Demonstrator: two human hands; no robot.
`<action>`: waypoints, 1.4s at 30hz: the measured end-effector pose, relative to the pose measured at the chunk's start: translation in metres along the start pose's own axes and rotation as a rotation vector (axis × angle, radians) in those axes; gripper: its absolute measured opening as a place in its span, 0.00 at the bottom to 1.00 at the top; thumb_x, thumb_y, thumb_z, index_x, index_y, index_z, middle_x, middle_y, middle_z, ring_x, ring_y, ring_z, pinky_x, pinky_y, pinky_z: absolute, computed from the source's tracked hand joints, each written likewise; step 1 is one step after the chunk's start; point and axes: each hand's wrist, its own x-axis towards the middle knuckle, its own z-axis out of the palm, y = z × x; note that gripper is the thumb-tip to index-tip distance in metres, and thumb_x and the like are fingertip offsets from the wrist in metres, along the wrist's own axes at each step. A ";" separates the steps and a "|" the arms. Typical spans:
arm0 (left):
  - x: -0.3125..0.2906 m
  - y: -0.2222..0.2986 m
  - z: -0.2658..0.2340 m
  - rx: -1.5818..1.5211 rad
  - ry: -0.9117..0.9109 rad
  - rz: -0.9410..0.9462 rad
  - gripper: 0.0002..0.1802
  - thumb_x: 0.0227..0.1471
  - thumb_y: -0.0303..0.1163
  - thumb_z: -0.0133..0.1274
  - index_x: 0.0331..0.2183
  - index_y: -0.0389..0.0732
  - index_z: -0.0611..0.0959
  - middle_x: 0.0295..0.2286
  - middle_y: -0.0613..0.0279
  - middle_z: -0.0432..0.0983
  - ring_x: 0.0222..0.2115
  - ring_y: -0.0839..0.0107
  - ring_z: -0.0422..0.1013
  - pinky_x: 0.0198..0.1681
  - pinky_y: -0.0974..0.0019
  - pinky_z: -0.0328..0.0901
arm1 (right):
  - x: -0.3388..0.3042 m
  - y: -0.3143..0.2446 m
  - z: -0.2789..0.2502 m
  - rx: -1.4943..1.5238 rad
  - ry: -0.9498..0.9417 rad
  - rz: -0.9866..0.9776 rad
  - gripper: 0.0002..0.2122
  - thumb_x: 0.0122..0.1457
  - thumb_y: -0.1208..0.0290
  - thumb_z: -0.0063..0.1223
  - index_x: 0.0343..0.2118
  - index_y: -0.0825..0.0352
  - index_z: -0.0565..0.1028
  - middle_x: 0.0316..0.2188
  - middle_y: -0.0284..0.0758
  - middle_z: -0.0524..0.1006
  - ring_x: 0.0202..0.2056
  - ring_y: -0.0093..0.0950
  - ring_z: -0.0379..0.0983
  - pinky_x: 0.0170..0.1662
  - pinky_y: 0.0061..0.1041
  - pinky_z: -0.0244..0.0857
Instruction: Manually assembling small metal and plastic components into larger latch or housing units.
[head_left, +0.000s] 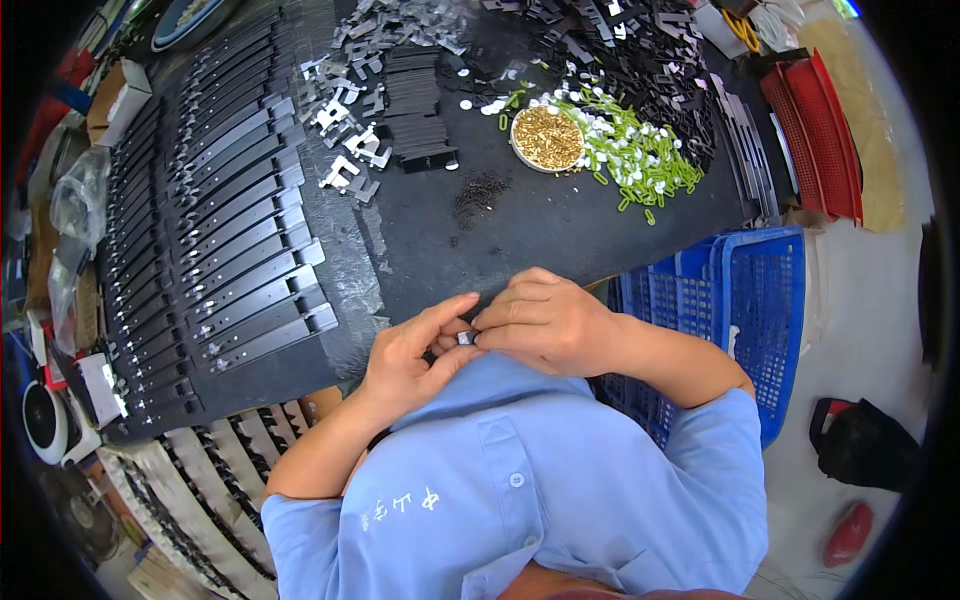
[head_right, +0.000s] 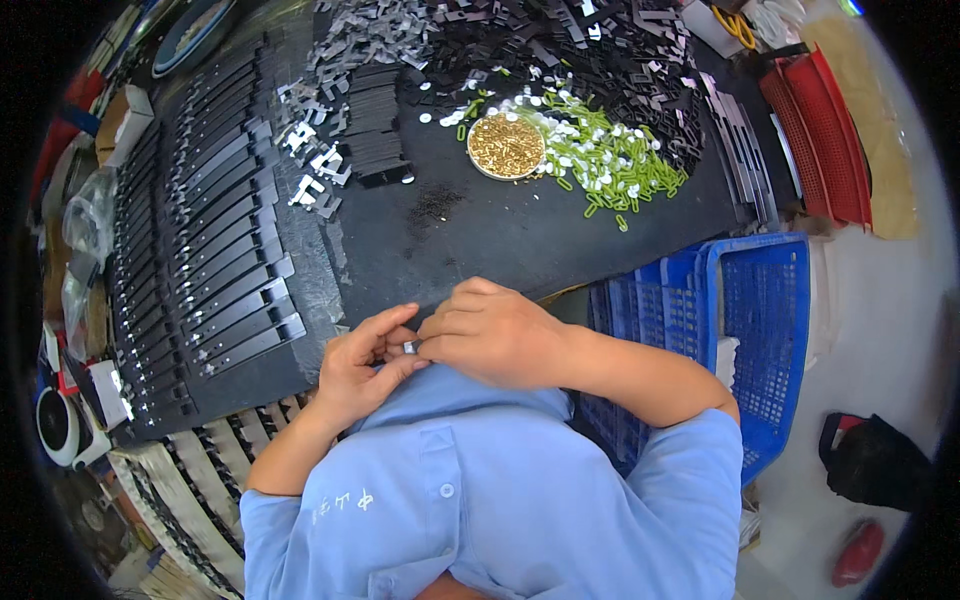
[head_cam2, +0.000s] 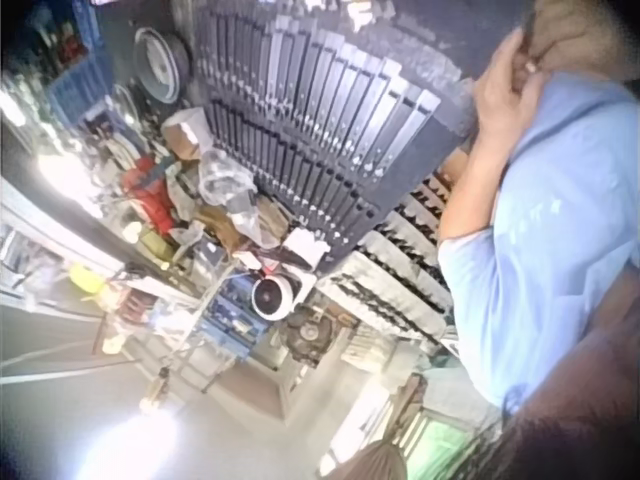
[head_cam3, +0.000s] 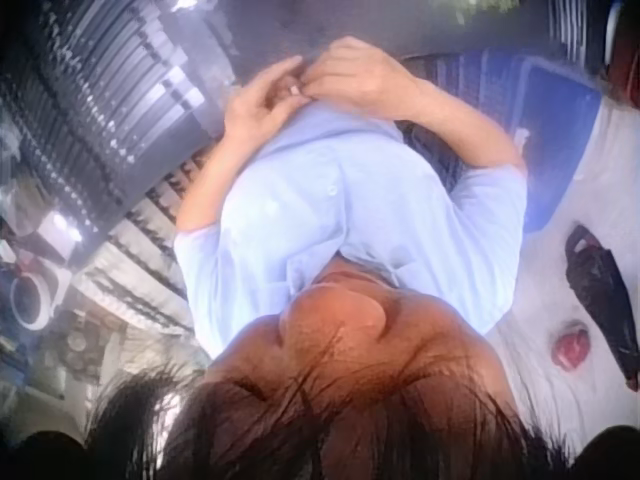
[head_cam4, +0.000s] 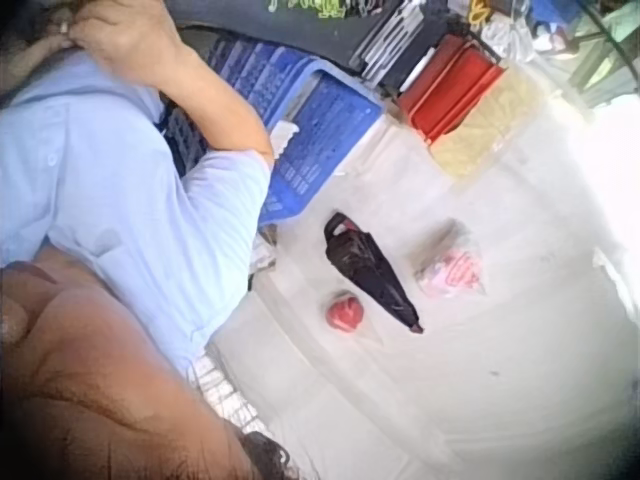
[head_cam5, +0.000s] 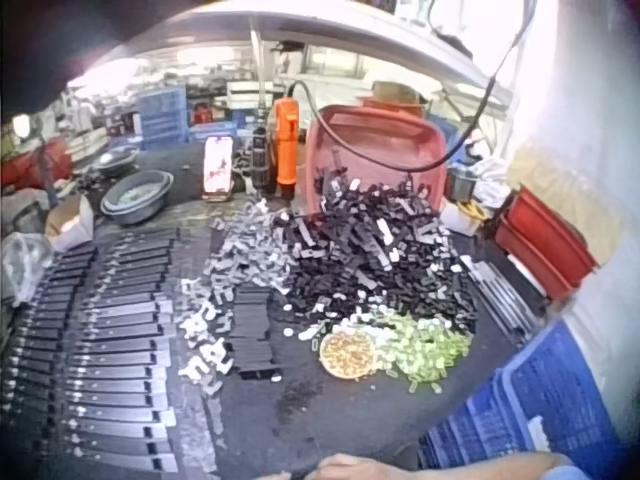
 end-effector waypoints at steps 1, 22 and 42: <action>-0.001 0.002 -0.005 0.059 -0.015 -0.026 0.25 0.40 0.19 0.59 0.45 0.37 0.75 0.28 0.59 0.77 0.24 0.78 0.72 0.28 0.75 0.67 | 0.001 0.002 -0.006 0.075 -0.027 0.030 0.10 0.42 0.75 0.54 0.31 0.65 0.75 0.32 0.30 0.76 0.33 0.27 0.71 0.37 0.28 0.62; 0.008 -0.010 -0.009 0.307 0.102 0.176 0.11 0.42 0.24 0.57 0.34 0.36 0.79 0.29 0.57 0.74 0.23 0.63 0.72 0.26 0.66 0.68 | 0.056 0.035 0.004 -0.745 -0.306 0.189 0.03 0.40 0.71 0.54 0.17 0.63 0.73 0.17 0.32 0.69 0.26 0.29 0.66 0.32 0.29 0.56; 0.029 -0.005 -0.013 0.316 0.009 0.285 0.10 0.42 0.25 0.58 0.32 0.38 0.78 0.47 0.47 0.69 0.24 0.68 0.72 0.28 0.68 0.68 | 0.046 0.049 -0.013 -0.389 -0.115 0.197 0.04 0.45 0.72 0.56 0.25 0.63 0.75 0.26 0.30 0.73 0.32 0.30 0.67 0.36 0.30 0.58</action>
